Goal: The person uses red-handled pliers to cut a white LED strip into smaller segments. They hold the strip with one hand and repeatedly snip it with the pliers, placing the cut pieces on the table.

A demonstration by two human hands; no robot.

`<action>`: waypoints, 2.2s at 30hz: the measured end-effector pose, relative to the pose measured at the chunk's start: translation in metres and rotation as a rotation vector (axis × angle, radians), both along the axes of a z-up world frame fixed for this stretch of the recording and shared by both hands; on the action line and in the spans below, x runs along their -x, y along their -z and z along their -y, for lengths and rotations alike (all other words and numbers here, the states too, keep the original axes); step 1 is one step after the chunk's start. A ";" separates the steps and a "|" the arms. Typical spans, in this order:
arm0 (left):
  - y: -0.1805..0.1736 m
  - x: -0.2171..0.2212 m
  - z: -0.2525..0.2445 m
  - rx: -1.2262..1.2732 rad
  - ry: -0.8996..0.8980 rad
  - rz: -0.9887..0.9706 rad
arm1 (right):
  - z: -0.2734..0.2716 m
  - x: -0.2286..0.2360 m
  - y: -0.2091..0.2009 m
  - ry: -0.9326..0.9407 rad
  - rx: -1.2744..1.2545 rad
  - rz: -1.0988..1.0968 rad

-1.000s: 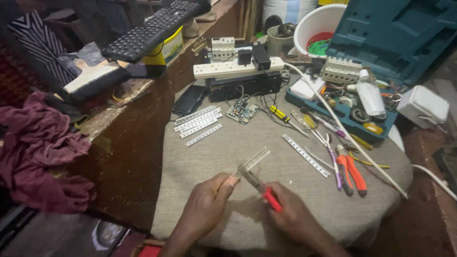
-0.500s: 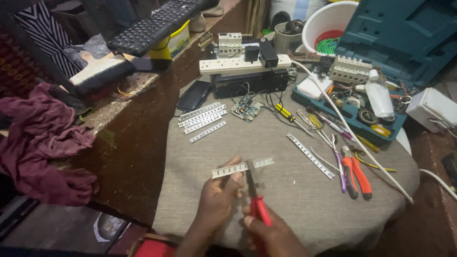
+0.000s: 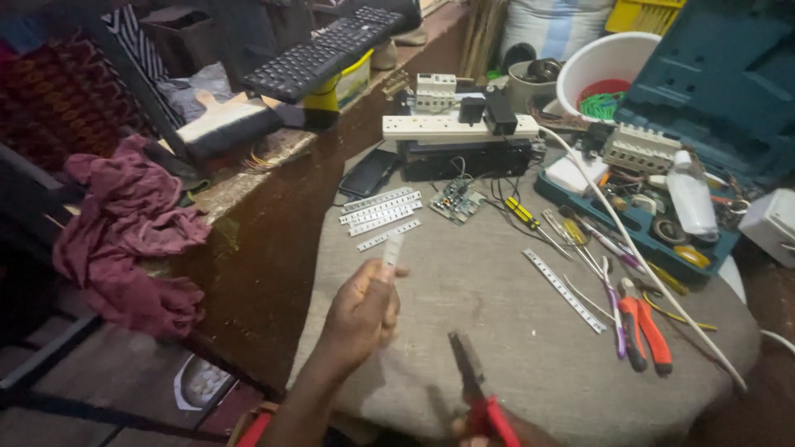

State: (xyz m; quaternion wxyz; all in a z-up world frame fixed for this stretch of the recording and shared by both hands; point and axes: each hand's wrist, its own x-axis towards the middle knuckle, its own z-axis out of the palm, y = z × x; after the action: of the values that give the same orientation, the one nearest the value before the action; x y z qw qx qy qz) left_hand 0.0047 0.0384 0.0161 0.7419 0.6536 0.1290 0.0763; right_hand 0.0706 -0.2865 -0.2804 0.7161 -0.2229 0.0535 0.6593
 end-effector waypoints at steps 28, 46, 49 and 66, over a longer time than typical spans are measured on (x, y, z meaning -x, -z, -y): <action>-0.013 0.007 0.017 -0.788 0.303 -0.204 | -0.055 0.002 -0.254 -0.049 0.931 1.647; 0.010 0.018 0.029 -0.608 0.157 -0.217 | -0.039 -0.022 -0.215 0.130 0.806 1.813; 0.008 0.021 0.035 -0.625 0.129 -0.202 | -0.039 -0.017 -0.214 0.202 0.760 1.815; 0.018 0.016 0.024 -0.679 0.207 -0.071 | -0.022 -0.044 -0.236 -0.010 0.686 1.889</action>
State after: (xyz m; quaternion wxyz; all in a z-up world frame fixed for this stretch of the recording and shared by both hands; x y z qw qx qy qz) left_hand -0.0118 0.0148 -0.0023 0.4810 0.8749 0.0552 0.0164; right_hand 0.1150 -0.2648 -0.0442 0.3594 -0.8492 -0.3503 0.1644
